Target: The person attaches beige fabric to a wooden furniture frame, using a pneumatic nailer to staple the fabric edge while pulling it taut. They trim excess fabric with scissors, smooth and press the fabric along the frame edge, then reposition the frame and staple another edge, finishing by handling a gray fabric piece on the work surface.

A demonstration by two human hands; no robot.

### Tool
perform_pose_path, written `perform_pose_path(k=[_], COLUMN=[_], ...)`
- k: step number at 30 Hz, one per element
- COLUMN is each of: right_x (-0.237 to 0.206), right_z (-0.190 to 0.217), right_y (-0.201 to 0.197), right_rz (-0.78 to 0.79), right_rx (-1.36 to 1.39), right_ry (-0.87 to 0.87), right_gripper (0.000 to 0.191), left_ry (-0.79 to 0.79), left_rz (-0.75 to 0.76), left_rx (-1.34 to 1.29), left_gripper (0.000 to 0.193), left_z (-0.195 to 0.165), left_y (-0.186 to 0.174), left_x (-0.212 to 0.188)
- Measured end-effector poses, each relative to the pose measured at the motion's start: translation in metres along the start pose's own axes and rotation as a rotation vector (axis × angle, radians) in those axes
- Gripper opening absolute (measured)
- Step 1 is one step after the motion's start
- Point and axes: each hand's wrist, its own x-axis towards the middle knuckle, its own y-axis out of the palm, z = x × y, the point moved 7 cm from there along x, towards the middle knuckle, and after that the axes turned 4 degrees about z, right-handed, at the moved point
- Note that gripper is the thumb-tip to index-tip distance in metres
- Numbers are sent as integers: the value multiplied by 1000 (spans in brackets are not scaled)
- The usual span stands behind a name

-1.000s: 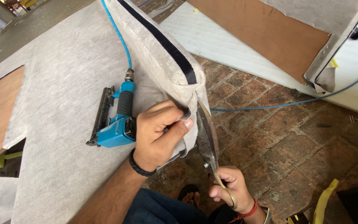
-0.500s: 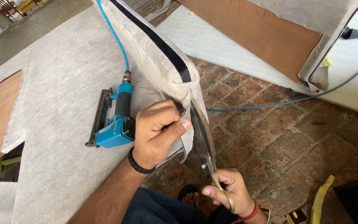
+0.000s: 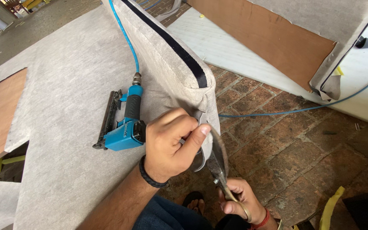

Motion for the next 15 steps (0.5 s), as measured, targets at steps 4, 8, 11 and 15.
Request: perform_pose_path(k=[4, 8, 11, 15], right_x=[-8, -32, -56, -74], right_z=[-1, 26, 62, 133], right_y=[-15, -29, -37, -49], right_rz=[-127, -332, -498, -494], right_rx=[-49, -161, -261, -378], right_ry=[-25, 31, 177, 274], right_gripper=[44, 35, 24, 20], left_ry=[-36, -81, 44, -78], left_rz=[-18, -120, -182, -261], left_rx=[76, 200, 245, 180], left_gripper=[24, 22, 35, 17], left_z=[-1, -3, -16, -16], left_y=[-3, -16, -17, -7], left_x=[2, 9, 19, 17])
